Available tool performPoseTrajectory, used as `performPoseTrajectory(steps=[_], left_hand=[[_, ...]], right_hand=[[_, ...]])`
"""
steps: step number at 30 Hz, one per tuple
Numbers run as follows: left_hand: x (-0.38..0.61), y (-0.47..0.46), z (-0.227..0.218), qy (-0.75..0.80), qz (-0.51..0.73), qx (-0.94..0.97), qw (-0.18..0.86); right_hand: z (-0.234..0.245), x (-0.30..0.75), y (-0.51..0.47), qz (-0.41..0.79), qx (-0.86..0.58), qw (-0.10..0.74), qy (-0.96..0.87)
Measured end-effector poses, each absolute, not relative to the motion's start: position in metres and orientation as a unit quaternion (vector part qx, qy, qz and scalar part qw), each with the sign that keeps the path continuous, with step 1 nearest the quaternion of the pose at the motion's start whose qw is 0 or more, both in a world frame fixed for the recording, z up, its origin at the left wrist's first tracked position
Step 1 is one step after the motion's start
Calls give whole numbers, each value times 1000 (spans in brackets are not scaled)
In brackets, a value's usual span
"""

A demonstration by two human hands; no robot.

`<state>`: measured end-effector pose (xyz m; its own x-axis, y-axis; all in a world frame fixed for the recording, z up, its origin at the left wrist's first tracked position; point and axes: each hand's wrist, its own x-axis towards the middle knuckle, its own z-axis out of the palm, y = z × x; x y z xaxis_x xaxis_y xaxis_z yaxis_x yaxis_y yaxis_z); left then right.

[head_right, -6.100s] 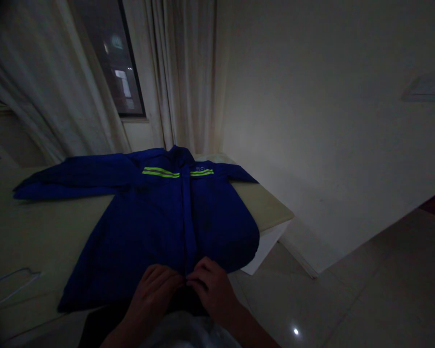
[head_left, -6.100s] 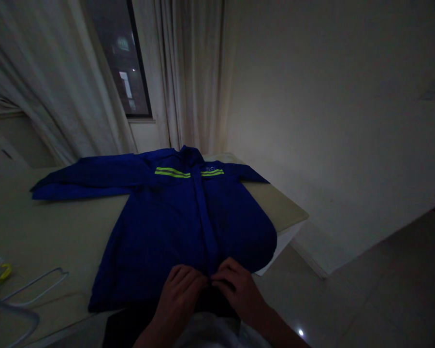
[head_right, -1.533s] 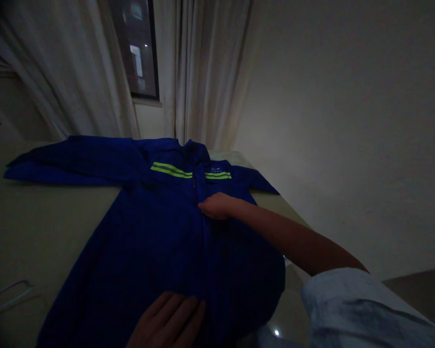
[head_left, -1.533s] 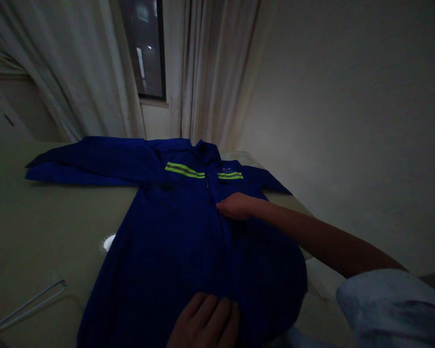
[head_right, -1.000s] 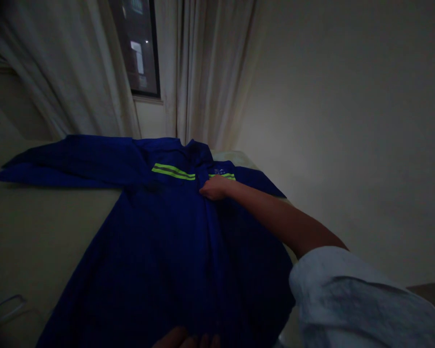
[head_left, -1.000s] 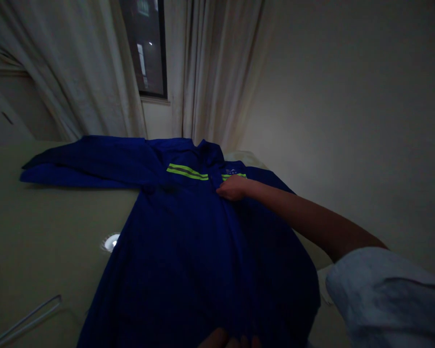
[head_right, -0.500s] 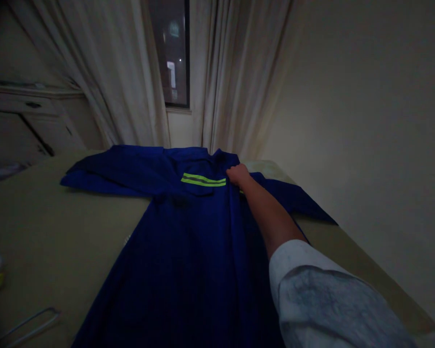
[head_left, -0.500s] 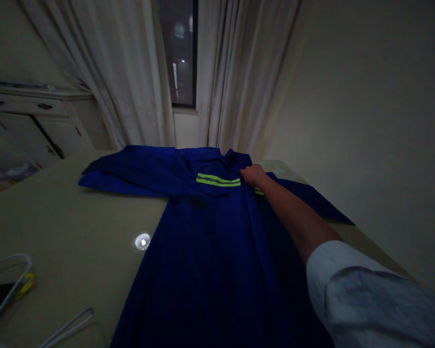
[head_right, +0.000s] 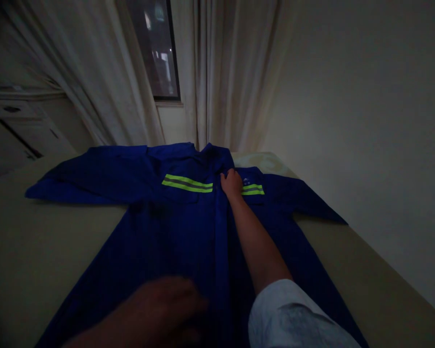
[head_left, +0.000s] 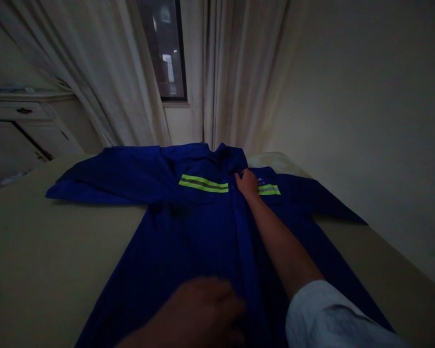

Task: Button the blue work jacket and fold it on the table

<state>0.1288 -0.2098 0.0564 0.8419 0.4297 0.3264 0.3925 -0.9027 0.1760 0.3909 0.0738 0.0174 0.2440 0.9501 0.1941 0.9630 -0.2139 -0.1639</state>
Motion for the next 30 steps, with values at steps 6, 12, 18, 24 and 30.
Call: performPoseTrajectory(steps=[6, 12, 18, 24, 30], left_hand=[[206, -23, 64, 454, 170, 871, 82], [239, 39, 15, 553, 165, 816, -27], [232, 41, 1, 537, 153, 829, -32], [232, 42, 2, 534, 146, 833, -27], [234, 39, 1, 548, 169, 819, -23]], right_hand=[[8, 400, 89, 29, -758, 246, -603], [-6, 401, 105, 270, -588, 573, -503], [-14, 395, 106, 254, -565, 516, -592], [-11, 394, 103, 157, -544, 455, -687], [-10, 388, 99, 92, -564, 406, -713]])
